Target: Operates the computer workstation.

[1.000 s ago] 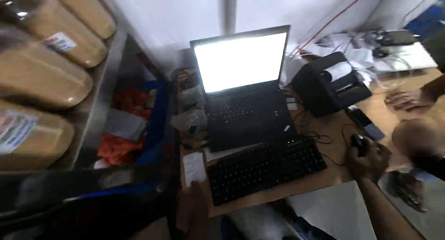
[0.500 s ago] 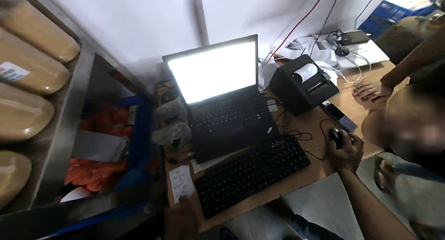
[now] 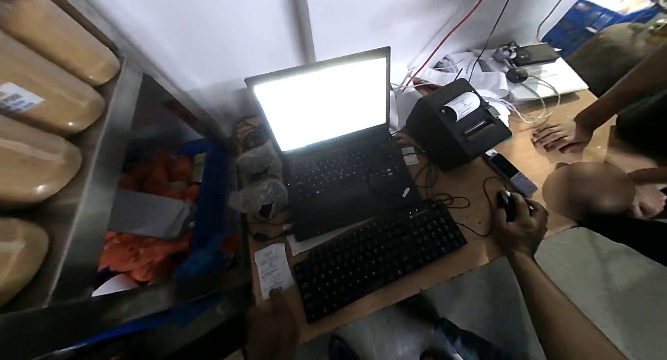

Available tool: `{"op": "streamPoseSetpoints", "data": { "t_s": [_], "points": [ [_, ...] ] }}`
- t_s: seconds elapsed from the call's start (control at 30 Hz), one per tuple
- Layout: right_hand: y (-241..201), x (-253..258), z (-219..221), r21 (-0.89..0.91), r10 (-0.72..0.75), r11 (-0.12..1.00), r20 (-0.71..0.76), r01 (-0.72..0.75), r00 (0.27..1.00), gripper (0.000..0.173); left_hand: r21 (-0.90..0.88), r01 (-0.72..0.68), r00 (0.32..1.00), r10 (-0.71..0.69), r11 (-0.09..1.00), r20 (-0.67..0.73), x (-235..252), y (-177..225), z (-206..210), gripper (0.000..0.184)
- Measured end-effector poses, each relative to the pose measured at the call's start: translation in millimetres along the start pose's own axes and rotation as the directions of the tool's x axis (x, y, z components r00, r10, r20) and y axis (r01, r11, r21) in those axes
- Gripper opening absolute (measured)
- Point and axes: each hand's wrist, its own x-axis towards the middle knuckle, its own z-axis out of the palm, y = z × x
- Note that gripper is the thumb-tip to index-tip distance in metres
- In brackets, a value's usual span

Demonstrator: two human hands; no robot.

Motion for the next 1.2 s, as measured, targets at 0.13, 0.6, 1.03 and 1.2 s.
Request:
{"op": "streamPoseSetpoints", "data": {
  "t_s": [0.13, 0.6, 1.03, 1.2],
  "points": [
    [-1, -1, -1, -0.002, 0.003, 1.000, 0.003, -0.003, 1.000, 0.045, -0.004, -0.005, 1.000, 0.005, 1.000, -0.012, 0, -2, 2, 0.070],
    [-1, 0, -4, 0.005, 0.007, 1.000, 0.107, -0.007, 0.994, 0.050, 0.140, -0.005, 0.998, -0.004, 0.990, 0.064, 0, 3, -7, 0.071],
    [-4, 1, -5, 0.009, 0.062, 0.998, 0.128, -0.063, 0.990, 0.055, 0.107, 0.130, 0.985, -0.141, 0.986, 0.098, 2, 15, -9, 0.069],
    [8, 2, 1, 0.007, 0.017, 1.000, 0.095, -0.018, 0.995, 0.055, 0.096, 0.131, 0.987, -0.138, 0.987, 0.076, 1, 15, -7, 0.068]
  ]
}}
